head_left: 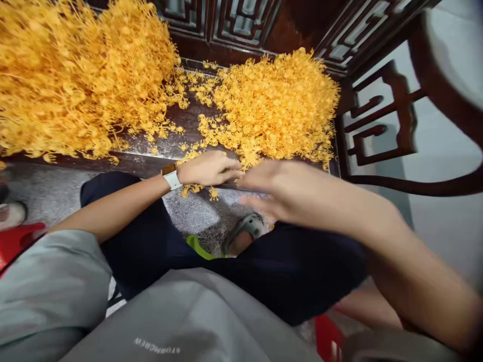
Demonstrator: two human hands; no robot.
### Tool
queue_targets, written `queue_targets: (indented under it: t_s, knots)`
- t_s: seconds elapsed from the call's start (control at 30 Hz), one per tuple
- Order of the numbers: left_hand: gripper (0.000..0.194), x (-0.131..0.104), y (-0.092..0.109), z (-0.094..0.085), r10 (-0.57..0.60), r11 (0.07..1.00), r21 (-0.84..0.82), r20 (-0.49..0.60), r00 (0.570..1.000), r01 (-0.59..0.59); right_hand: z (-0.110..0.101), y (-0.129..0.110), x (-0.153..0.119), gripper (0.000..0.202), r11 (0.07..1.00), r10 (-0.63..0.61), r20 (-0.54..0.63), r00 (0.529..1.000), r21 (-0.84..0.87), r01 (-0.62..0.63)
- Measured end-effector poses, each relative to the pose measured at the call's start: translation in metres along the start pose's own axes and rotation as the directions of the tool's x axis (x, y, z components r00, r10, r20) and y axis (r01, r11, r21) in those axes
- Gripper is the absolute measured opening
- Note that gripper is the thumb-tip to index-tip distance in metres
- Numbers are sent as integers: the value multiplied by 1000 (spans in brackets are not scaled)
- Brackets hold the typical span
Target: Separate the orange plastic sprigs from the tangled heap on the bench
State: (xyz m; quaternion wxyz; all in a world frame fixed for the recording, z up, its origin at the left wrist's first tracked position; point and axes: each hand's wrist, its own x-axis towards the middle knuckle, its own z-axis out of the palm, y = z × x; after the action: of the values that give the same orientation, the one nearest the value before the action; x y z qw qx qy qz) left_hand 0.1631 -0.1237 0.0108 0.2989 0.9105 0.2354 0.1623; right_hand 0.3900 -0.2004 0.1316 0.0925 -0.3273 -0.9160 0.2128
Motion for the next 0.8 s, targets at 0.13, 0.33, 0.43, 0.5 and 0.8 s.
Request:
queue_targets:
  t_s: [0.13, 0.33, 0.43, 0.5, 0.8]
  knots:
    - [25, -3, 8, 13, 100, 924, 363, 64, 993, -117, 18, 68, 10, 67, 992, 48, -119, 992, -114, -61]
    - [20, 2, 4, 16, 299, 755, 614, -7, 954, -232, 54, 88, -9, 43, 931, 75, -15, 997, 358, -64]
    - [26, 5, 2, 12, 347, 784, 585, -132, 929, -209, 49, 80, -22, 37, 756, 260, -80, 962, 637, -151]
    - [27, 5, 3, 7, 323, 828, 524, -159, 933, -197, 43, 76, -30, 36, 619, 387, -78, 919, 760, -196]
    - [27, -2, 16, 9, 171, 811, 583, -158, 972, -48, 60, 61, -22, 50, 327, 690, -98, 717, 926, -187]
